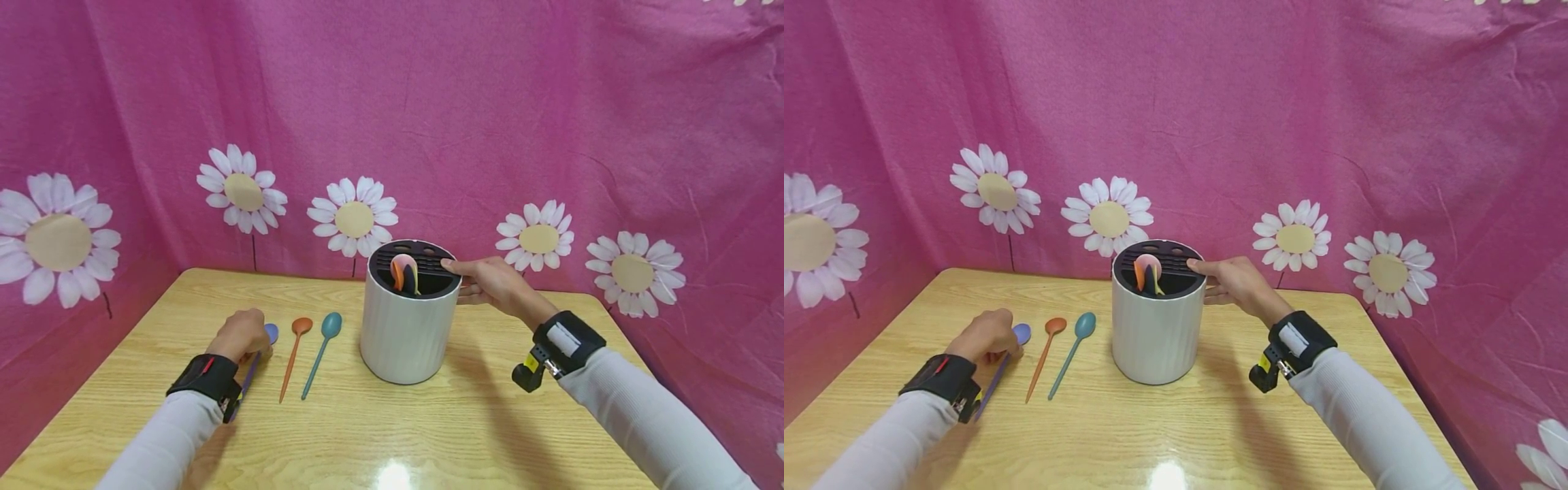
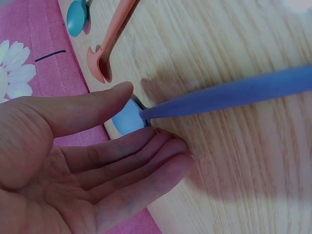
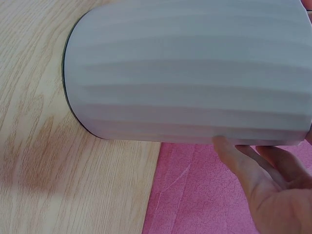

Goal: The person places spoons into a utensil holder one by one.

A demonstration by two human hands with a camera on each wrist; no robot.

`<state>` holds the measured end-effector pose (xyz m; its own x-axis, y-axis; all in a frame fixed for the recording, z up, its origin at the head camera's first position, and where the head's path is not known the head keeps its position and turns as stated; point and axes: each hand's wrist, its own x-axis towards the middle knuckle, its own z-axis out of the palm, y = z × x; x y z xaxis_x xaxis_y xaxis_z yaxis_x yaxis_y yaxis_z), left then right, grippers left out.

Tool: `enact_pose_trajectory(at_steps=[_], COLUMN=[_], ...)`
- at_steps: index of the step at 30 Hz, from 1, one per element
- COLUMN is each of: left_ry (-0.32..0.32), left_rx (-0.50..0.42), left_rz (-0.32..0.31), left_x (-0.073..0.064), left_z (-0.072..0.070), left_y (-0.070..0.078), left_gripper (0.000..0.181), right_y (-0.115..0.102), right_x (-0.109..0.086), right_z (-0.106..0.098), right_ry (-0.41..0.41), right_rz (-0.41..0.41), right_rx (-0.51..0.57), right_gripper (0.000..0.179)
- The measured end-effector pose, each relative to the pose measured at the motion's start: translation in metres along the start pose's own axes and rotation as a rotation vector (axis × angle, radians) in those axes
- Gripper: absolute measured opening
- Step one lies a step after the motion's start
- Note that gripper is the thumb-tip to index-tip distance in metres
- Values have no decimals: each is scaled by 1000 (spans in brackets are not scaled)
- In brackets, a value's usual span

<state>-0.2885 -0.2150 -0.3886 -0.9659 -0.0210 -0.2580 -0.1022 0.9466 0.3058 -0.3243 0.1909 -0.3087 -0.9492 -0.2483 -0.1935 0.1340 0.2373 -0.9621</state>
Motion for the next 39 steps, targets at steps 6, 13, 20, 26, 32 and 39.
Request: enact_pose_trajectory(at_steps=[6,13,20,26,32,39], left_ry=[10,1,7,6,11,18], left_rx=[24,27,31,29,32,38], left_rz=[-2,-17,-17,-37,-36,-20], left_x=[0,0,1,4,4,2], left_z=[2,3,5,8,7,6], left_y=[0,2,2,1,1,2], left_gripper=[27,32,28,23,22,23], right_y=[1,0,0,0,-1,0], right_x=[1,0,0,0,-1,0], right_z=[0,1,1,1,1,1], right_ry=[1,13,7,3,8,13], right_rz=[0,7,3,0,1,4], right_rx=[6,-1,-5,-14,-11,-1], right_gripper=[54,54,53,54,52,54])
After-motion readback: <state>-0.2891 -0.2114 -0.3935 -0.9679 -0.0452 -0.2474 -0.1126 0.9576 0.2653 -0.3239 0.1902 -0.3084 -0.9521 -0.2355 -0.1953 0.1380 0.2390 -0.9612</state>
